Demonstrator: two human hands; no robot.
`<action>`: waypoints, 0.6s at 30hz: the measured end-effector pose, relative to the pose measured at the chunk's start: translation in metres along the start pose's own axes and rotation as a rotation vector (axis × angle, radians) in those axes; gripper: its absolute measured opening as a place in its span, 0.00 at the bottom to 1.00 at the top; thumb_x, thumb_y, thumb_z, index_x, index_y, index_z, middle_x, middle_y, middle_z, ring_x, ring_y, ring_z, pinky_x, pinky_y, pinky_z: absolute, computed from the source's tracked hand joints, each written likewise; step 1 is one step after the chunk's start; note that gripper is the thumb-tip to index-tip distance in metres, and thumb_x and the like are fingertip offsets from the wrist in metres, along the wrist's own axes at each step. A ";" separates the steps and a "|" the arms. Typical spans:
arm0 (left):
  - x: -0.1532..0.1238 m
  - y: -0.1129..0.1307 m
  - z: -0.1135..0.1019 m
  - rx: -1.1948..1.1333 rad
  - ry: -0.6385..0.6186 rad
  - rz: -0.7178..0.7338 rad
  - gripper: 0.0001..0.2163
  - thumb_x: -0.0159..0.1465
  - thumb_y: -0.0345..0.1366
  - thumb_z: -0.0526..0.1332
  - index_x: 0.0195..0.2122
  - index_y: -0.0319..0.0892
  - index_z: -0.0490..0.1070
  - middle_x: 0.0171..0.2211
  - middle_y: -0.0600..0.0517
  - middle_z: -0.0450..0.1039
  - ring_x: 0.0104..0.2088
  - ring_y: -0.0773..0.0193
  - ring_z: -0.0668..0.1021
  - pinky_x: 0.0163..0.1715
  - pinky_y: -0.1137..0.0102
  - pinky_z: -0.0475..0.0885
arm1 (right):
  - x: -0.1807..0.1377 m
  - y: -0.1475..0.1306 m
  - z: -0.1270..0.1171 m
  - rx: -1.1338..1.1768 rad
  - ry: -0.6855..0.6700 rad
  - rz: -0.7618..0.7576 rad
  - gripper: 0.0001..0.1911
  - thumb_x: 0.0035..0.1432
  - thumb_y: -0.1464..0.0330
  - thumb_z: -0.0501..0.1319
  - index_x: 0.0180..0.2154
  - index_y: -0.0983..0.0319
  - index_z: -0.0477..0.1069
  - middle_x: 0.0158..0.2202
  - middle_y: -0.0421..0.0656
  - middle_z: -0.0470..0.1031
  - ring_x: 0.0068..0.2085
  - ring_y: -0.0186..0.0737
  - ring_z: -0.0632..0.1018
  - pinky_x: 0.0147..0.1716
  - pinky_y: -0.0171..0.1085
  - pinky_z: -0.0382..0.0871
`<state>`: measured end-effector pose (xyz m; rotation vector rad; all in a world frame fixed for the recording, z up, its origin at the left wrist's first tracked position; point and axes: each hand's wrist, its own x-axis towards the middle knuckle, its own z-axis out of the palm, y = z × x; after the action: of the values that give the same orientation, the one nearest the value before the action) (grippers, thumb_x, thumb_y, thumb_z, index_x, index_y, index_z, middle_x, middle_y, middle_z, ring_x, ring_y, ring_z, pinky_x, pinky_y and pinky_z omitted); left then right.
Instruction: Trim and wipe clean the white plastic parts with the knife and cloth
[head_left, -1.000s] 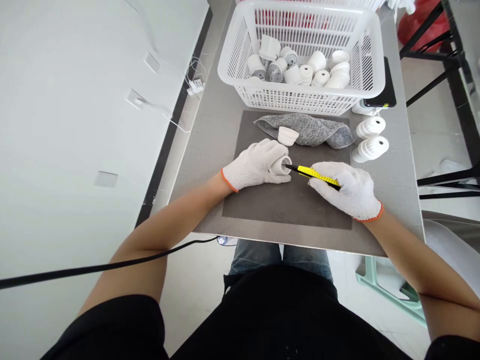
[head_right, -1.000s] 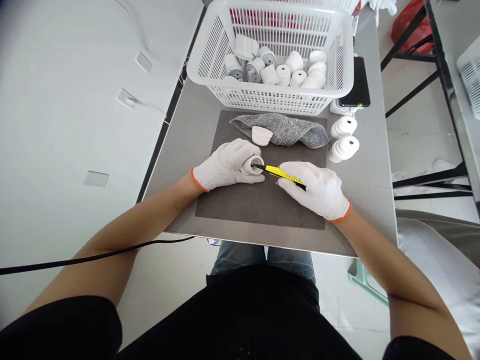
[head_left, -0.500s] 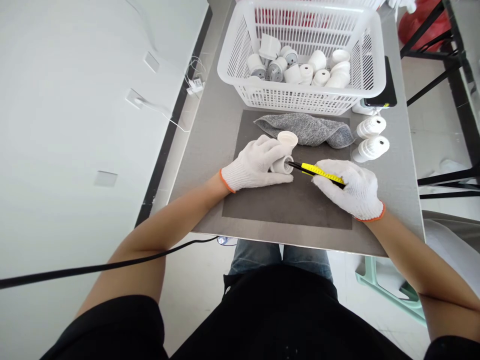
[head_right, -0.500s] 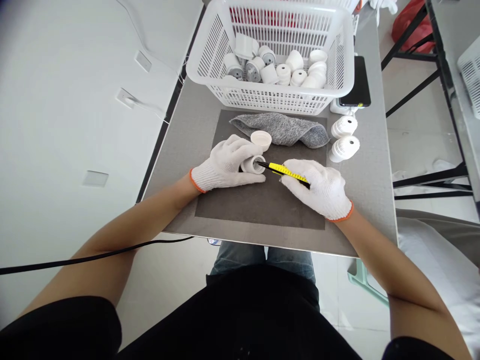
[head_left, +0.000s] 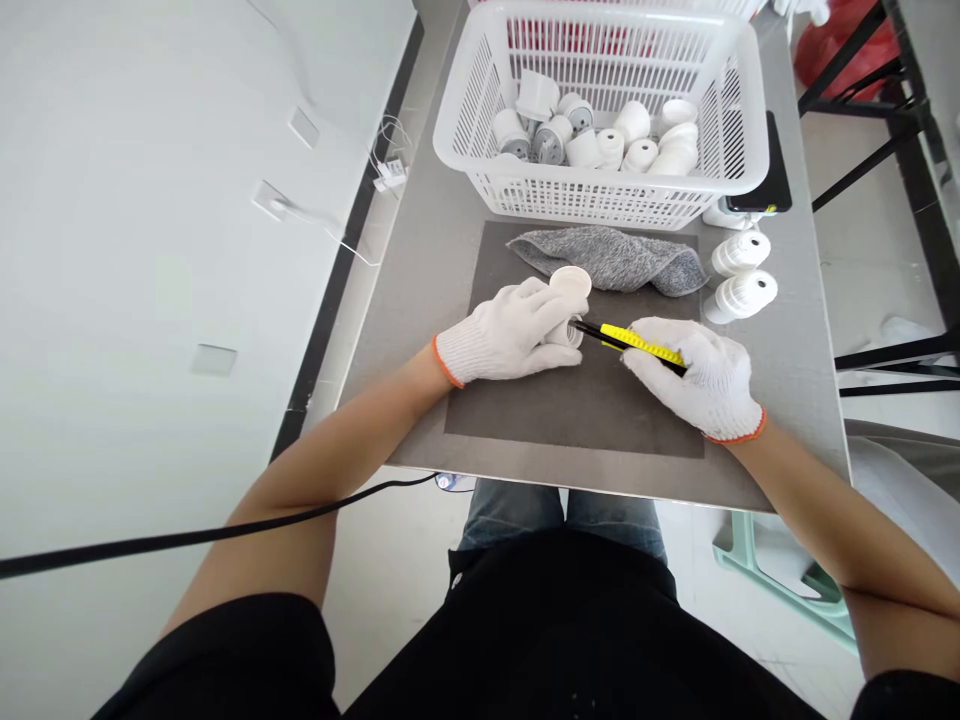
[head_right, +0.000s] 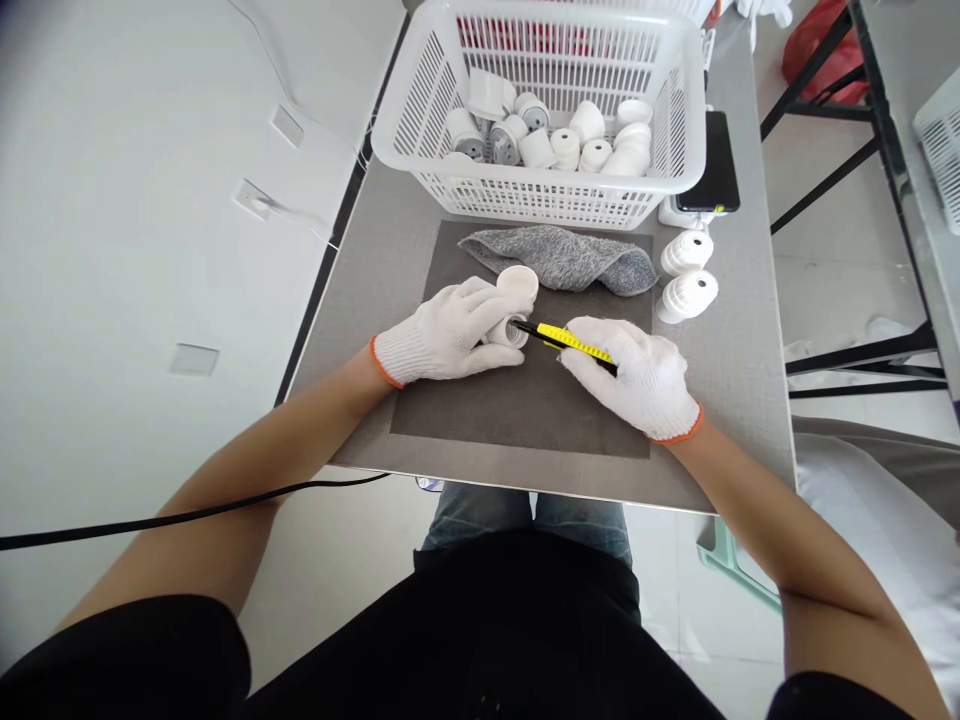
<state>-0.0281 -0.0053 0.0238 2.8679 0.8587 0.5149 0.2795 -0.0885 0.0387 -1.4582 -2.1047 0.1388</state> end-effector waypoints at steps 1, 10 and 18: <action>-0.001 0.000 0.003 0.003 0.017 -0.020 0.30 0.77 0.63 0.63 0.66 0.44 0.75 0.57 0.40 0.83 0.52 0.47 0.81 0.49 0.55 0.80 | 0.000 0.000 0.000 0.005 -0.010 -0.004 0.13 0.72 0.56 0.70 0.53 0.52 0.87 0.53 0.43 0.91 0.47 0.52 0.93 0.43 0.46 0.89; 0.001 -0.001 0.008 -0.050 0.004 -0.149 0.32 0.68 0.60 0.76 0.66 0.48 0.78 0.60 0.42 0.83 0.58 0.47 0.83 0.55 0.56 0.81 | 0.001 0.000 -0.002 0.033 0.025 -0.016 0.13 0.73 0.57 0.69 0.53 0.52 0.87 0.53 0.43 0.91 0.47 0.52 0.93 0.43 0.48 0.90; -0.002 -0.008 -0.027 -0.460 -0.101 -0.127 0.25 0.77 0.48 0.69 0.73 0.53 0.77 0.50 0.51 0.87 0.54 0.58 0.86 0.63 0.63 0.80 | 0.001 0.001 -0.003 -0.010 0.025 0.030 0.13 0.72 0.57 0.69 0.53 0.51 0.87 0.54 0.42 0.91 0.48 0.53 0.93 0.45 0.48 0.90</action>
<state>-0.0434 0.0000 0.0464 2.3850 0.7791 0.4755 0.2813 -0.0877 0.0413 -1.4900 -2.0672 0.1213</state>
